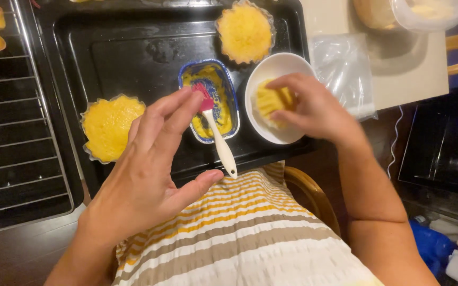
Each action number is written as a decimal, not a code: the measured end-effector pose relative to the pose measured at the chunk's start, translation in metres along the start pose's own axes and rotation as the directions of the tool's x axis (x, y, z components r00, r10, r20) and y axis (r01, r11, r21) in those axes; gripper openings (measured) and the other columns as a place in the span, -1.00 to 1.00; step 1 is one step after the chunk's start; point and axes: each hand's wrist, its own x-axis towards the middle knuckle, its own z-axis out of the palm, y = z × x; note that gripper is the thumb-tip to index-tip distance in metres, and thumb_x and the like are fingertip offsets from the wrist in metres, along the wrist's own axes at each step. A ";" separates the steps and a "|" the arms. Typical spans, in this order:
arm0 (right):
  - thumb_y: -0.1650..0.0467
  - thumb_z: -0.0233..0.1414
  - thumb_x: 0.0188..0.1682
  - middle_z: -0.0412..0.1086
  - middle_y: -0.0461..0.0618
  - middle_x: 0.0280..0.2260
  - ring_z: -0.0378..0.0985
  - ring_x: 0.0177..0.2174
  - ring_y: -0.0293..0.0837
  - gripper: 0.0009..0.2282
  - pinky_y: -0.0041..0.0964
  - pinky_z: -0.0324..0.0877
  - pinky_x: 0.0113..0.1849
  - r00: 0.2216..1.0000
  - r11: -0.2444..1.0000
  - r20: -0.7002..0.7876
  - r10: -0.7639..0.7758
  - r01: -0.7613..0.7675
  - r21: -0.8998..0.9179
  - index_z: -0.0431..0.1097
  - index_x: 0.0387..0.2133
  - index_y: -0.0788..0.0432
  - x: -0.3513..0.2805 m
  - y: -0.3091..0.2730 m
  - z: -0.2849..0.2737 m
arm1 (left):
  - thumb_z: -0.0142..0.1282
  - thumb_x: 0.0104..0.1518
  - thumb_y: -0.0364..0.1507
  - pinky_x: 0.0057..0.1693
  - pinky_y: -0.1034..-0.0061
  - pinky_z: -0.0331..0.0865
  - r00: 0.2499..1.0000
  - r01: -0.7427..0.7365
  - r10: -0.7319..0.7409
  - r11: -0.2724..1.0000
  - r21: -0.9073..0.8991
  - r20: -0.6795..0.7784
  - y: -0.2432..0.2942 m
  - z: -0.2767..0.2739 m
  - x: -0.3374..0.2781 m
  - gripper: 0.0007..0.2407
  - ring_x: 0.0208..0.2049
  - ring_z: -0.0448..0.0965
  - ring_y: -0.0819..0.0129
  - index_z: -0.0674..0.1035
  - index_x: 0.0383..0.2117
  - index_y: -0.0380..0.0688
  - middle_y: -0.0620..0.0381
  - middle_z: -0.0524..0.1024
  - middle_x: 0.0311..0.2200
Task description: Brushing mamon (sponge cakes) with melted butter and dipping them into a bowl of sugar.
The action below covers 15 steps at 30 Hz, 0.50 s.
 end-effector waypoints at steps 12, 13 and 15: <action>0.25 0.04 0.15 0.28 0.16 0.26 0.39 0.25 0.12 -0.43 0.14 0.34 0.19 0.979 -0.344 0.200 0.034 -0.176 0.922 0.15 0.39 0.26 -0.032 0.089 0.008 | 0.38 0.05 -0.26 0.15 0.24 0.37 0.999 -0.009 0.010 0.999 -0.035 0.042 -0.001 0.026 0.032 -0.24 0.20 0.32 -0.17 0.17 0.37 -0.15 -0.23 0.16 0.31; 0.22 -0.01 0.15 0.23 0.16 0.31 0.33 0.28 0.13 -0.43 0.17 0.28 0.25 0.972 -0.381 0.213 0.095 -0.162 0.910 0.13 0.37 0.25 -0.032 0.087 0.011 | 0.40 0.04 -0.26 0.21 0.13 0.30 0.998 -0.039 0.039 0.999 -0.002 0.050 -0.003 0.031 0.036 -0.23 0.17 0.33 -0.17 0.17 0.37 -0.16 -0.24 0.17 0.29; 0.20 -0.05 0.15 0.18 0.16 0.35 0.27 0.31 0.15 -0.44 0.19 0.21 0.30 0.962 -0.416 0.225 0.153 -0.144 0.898 0.10 0.36 0.24 -0.033 0.085 0.016 | 0.41 0.03 -0.26 0.27 0.03 0.24 0.996 -0.072 0.070 0.997 0.033 0.058 -0.005 0.039 0.042 -0.22 0.14 0.35 -0.16 0.17 0.36 -0.18 -0.25 0.17 0.28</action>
